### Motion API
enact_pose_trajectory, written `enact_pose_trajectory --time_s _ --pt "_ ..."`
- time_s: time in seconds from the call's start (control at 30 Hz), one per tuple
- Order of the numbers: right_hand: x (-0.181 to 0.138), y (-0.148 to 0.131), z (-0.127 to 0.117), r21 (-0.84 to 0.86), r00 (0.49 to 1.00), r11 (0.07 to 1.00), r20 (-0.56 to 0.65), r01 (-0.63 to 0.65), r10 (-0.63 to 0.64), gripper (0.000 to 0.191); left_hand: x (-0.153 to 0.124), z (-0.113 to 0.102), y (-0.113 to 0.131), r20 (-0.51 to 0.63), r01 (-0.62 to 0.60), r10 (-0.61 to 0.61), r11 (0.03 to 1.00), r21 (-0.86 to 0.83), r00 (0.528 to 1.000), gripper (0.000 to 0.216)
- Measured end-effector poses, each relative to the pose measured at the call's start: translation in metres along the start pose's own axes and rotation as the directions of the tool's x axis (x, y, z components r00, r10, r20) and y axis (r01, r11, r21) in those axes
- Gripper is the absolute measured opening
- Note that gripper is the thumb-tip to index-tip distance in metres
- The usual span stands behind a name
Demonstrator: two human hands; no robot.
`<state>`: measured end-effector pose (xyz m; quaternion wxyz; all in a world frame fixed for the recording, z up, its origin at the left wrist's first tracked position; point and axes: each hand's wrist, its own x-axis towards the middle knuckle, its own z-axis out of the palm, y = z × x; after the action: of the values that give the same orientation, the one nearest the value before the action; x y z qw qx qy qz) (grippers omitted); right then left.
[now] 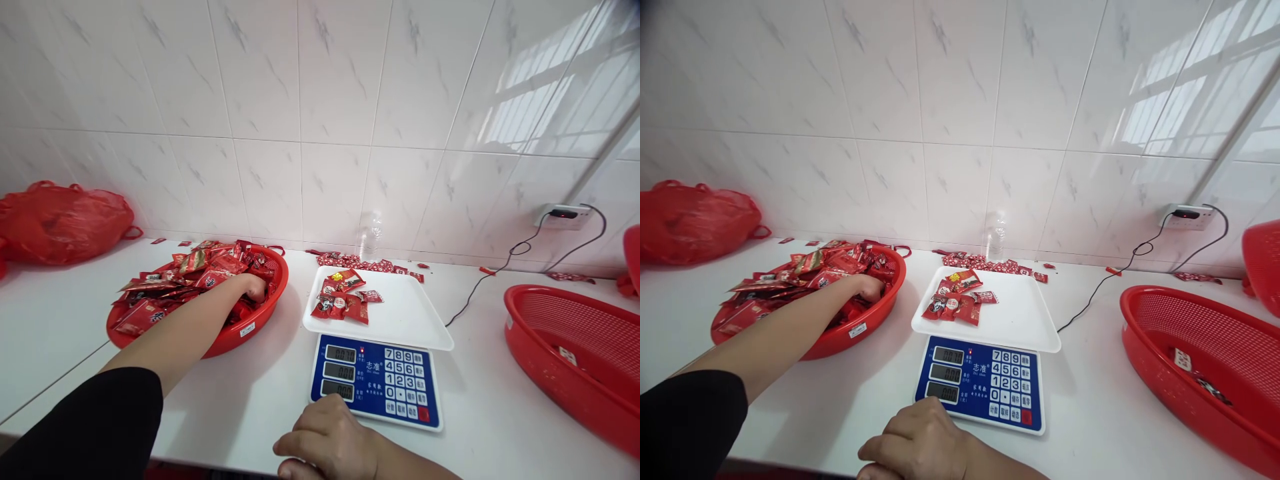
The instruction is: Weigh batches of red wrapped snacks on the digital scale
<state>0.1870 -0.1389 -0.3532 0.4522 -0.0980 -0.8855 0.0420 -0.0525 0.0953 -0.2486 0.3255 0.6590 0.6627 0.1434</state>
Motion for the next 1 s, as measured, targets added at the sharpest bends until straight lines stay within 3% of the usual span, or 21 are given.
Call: enact_pose_trajectory --time_s 0.23,0.43,0.6,0.8,1.0 --pt "0.002 0.000 -0.001 -0.023 1.000 1.000 0.022 0.016 -0.015 0.024 -0.002 -0.003 0.003 0.053 0.077 -0.082 0.993 0.084 0.995 0.025" --pt "0.002 0.000 -0.001 -0.024 0.999 1.000 -0.048 0.016 -0.017 0.021 -0.005 0.001 0.005 0.050 0.072 -0.078 0.990 0.118 0.996 0.018" --pt "0.000 0.002 0.003 -0.067 0.999 0.997 -0.007 0.044 -0.044 0.022 -0.011 -0.003 0.012 -0.004 0.033 -0.032 0.989 0.142 0.999 0.012" --pt "0.009 0.000 -0.009 -0.112 0.997 0.993 -0.069 0.031 -0.039 0.019 -0.023 -0.022 0.027 -0.199 -0.066 0.104 0.980 0.188 0.975 0.018" --pt "0.023 -0.011 -0.038 -0.069 0.986 0.993 -0.144 -0.098 0.088 0.017 -0.042 -0.034 0.042 -0.432 -0.153 0.230 0.967 0.206 0.872 0.011"
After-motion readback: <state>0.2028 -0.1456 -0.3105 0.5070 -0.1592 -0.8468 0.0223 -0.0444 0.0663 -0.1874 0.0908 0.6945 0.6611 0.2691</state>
